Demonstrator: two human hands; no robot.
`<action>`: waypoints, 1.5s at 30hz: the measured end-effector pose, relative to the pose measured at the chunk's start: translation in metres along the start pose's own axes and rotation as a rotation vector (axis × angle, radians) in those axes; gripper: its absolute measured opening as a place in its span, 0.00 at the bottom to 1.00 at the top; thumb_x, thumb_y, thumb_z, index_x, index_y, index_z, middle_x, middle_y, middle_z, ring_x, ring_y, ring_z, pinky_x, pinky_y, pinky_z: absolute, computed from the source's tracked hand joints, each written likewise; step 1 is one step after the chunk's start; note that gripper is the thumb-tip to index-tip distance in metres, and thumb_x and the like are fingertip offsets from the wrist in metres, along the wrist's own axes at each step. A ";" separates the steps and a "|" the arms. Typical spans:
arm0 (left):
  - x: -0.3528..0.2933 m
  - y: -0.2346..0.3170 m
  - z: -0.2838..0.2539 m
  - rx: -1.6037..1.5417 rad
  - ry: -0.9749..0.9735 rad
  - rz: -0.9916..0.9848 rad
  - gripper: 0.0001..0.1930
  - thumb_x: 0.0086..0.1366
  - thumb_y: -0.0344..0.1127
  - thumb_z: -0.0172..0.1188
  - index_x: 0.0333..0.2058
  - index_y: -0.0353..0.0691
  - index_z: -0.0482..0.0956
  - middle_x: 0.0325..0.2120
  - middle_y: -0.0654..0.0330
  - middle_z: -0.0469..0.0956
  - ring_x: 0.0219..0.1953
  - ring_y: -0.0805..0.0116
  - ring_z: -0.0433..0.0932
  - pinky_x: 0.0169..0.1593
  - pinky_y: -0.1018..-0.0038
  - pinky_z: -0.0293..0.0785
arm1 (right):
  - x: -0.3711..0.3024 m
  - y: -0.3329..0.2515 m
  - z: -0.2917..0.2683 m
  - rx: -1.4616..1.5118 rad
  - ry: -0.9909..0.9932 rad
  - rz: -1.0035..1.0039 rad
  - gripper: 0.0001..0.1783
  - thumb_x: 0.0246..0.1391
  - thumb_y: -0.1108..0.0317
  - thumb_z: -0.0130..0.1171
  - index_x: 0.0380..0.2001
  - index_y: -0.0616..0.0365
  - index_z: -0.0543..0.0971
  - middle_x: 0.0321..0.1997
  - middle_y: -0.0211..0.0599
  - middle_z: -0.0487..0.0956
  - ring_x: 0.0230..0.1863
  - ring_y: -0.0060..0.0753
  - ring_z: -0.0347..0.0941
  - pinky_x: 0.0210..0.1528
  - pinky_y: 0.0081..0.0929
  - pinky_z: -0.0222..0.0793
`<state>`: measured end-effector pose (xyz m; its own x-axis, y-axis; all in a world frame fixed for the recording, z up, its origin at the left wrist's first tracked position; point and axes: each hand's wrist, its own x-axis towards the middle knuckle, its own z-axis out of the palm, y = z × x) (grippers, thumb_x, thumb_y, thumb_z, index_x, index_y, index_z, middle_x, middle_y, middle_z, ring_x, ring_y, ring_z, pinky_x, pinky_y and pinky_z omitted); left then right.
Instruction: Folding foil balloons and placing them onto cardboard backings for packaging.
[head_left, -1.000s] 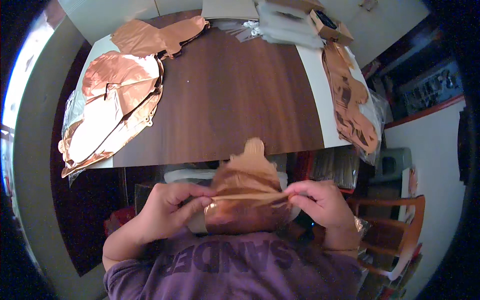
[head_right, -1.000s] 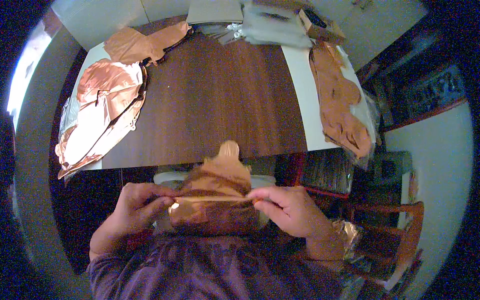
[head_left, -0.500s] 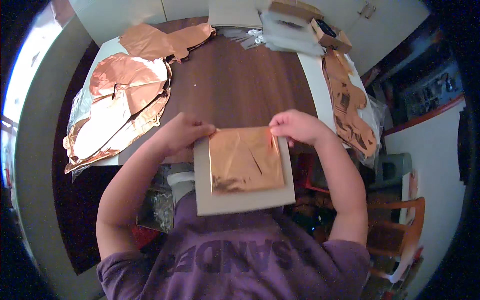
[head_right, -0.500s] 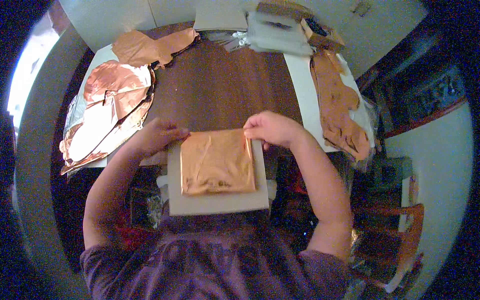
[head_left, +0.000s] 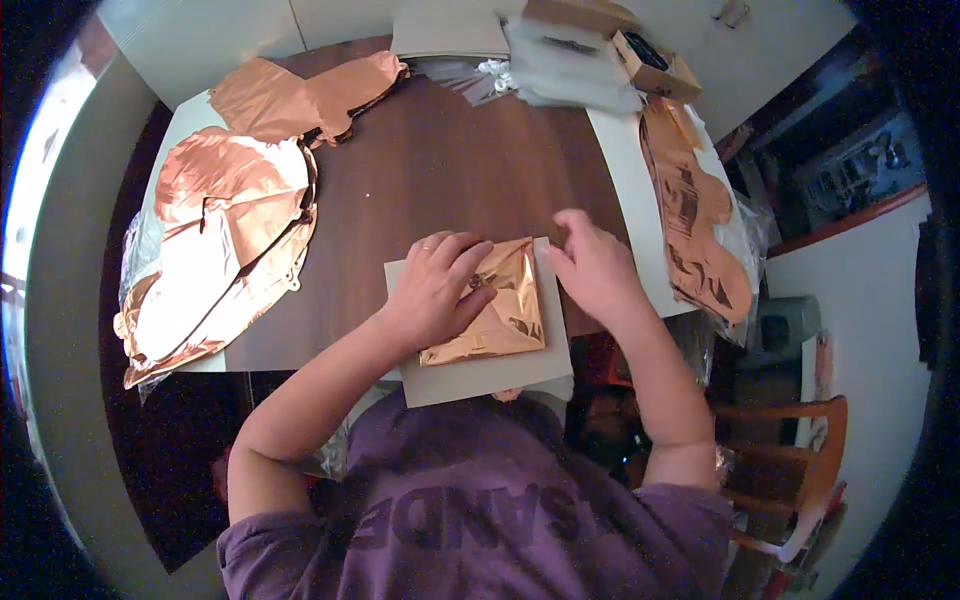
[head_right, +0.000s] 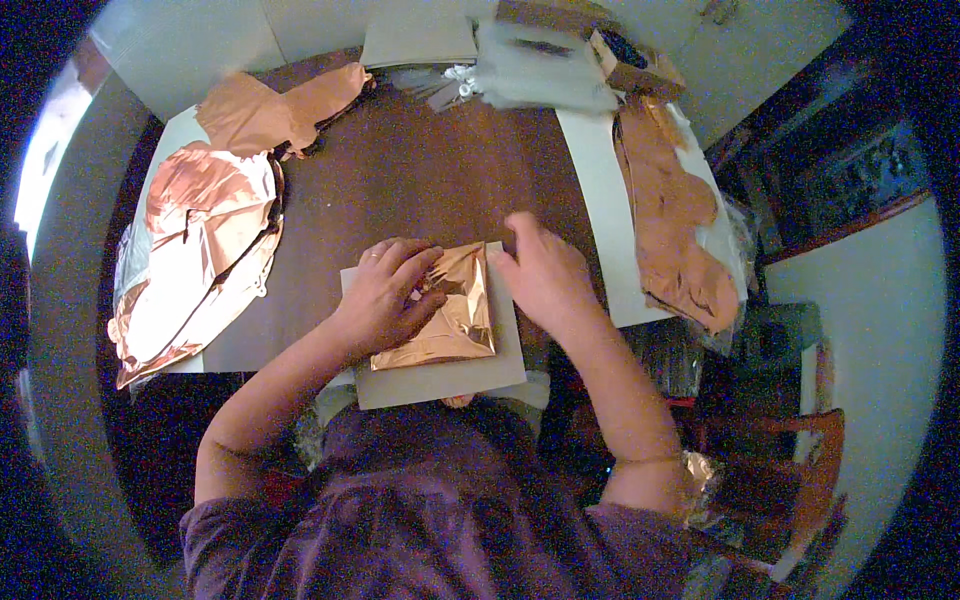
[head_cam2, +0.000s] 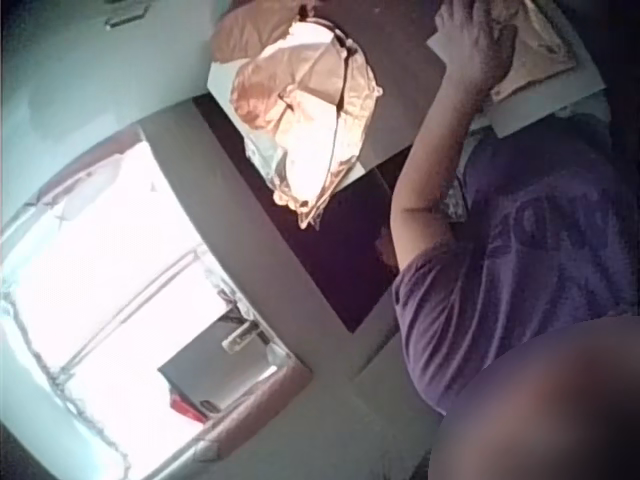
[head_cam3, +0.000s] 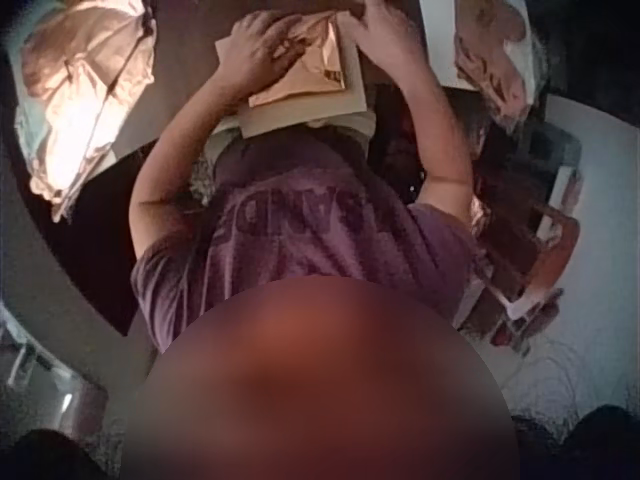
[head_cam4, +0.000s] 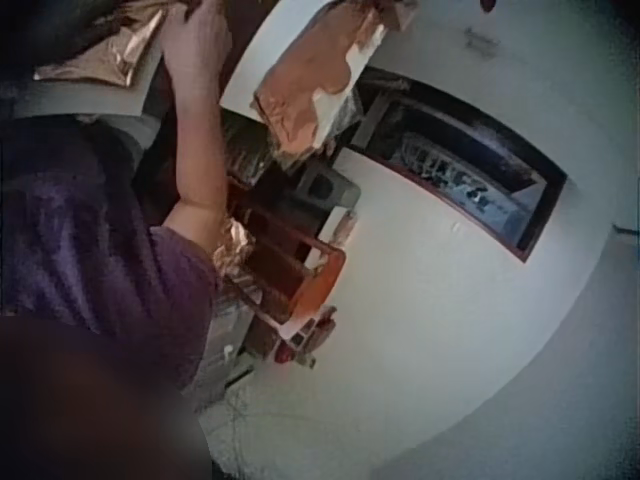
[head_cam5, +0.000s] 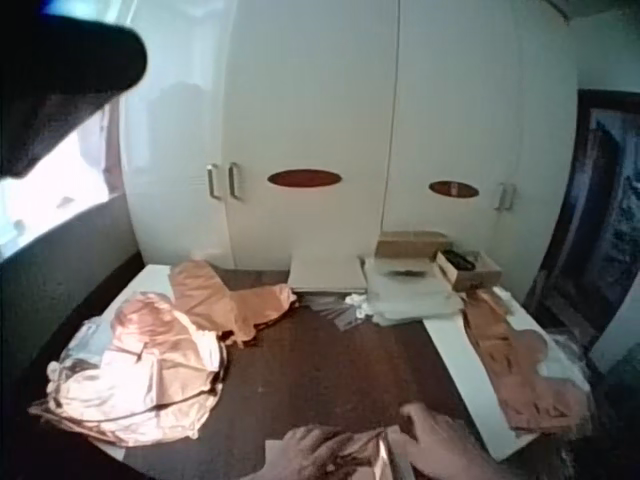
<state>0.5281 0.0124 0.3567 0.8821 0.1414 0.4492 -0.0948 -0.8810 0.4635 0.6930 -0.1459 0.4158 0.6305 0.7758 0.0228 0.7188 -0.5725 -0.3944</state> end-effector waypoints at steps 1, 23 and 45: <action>0.000 0.001 -0.001 0.019 0.008 -0.010 0.26 0.57 0.42 0.64 0.53 0.38 0.72 0.49 0.50 0.73 0.52 0.47 0.70 0.56 0.55 0.65 | -0.019 -0.003 -0.005 -0.002 0.016 0.055 0.22 0.56 0.56 0.60 0.45 0.61 0.72 0.34 0.55 0.81 0.38 0.57 0.78 0.39 0.48 0.74; 0.023 -0.010 -0.036 -0.475 -0.258 -0.470 0.18 0.57 0.35 0.65 0.44 0.31 0.79 0.33 0.48 0.81 0.34 0.59 0.82 0.42 0.67 0.78 | -0.138 -0.001 0.060 1.069 0.089 0.496 0.12 0.55 0.65 0.65 0.36 0.64 0.79 0.34 0.31 0.82 0.34 0.19 0.75 0.38 0.25 0.73; 0.068 0.000 -0.037 0.352 -0.610 -0.478 0.18 0.59 0.49 0.60 0.37 0.39 0.83 0.38 0.52 0.80 0.44 0.54 0.79 0.48 0.57 0.71 | -0.121 -0.025 0.053 0.968 0.230 0.470 0.10 0.59 0.66 0.60 0.33 0.65 0.76 0.25 0.33 0.79 0.20 0.20 0.75 0.19 0.20 0.72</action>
<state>0.5713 0.0389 0.4151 0.8945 0.3550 -0.2718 0.4113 -0.8918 0.1886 0.5831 -0.2115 0.3737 0.8931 0.4091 -0.1873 -0.0779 -0.2693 -0.9599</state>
